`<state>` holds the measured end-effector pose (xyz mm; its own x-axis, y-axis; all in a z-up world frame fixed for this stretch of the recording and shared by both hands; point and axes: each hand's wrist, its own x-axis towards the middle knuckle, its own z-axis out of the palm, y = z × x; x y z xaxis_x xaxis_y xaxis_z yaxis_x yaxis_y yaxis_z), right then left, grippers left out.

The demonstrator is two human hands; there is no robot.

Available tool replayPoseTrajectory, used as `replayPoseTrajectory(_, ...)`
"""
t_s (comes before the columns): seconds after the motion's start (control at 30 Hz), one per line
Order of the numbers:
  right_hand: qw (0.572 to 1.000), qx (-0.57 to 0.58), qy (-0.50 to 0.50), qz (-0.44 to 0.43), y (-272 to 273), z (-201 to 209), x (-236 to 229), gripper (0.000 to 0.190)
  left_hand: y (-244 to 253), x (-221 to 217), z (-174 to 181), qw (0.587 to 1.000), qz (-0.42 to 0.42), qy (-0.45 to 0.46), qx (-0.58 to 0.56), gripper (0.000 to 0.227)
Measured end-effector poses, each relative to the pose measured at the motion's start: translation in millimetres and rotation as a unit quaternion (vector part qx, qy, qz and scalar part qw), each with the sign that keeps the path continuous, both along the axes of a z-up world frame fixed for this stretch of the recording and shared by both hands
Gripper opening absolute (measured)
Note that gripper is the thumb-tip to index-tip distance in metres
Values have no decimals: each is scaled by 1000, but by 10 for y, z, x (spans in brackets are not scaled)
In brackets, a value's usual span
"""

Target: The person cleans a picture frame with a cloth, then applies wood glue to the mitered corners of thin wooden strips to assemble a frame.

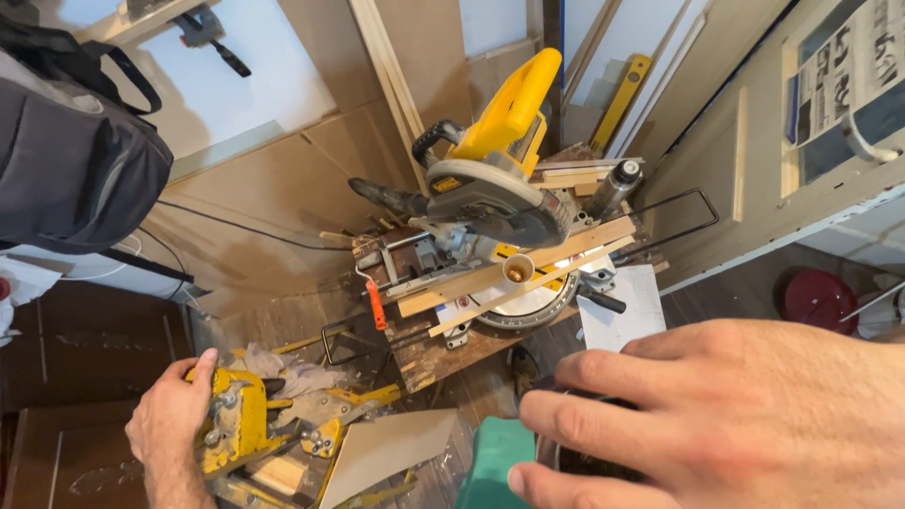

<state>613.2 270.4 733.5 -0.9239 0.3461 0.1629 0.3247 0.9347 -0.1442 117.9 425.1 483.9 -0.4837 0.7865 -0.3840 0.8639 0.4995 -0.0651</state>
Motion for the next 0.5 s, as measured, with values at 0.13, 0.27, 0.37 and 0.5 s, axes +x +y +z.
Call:
replayPoseTrajectory(0.13,999,30,9,-17,33,-16,48,29,-27,-4,-13,1000,-2,-11,12,69)
replayPoseTrajectory(0.27,999,40,10,-22,43,-2,67,30,-17,-12,-18,1000,-4,-6,11,70)
replayPoseTrajectory(0.37,999,39,7,-26,32,-39,98,27,-2,17,-3,1000,-2,6,3,70)
replayPoseTrajectory(0.5,1000,11,10,-22,31,-64,153,25,-22,22,31,1000,5,12,2,68)
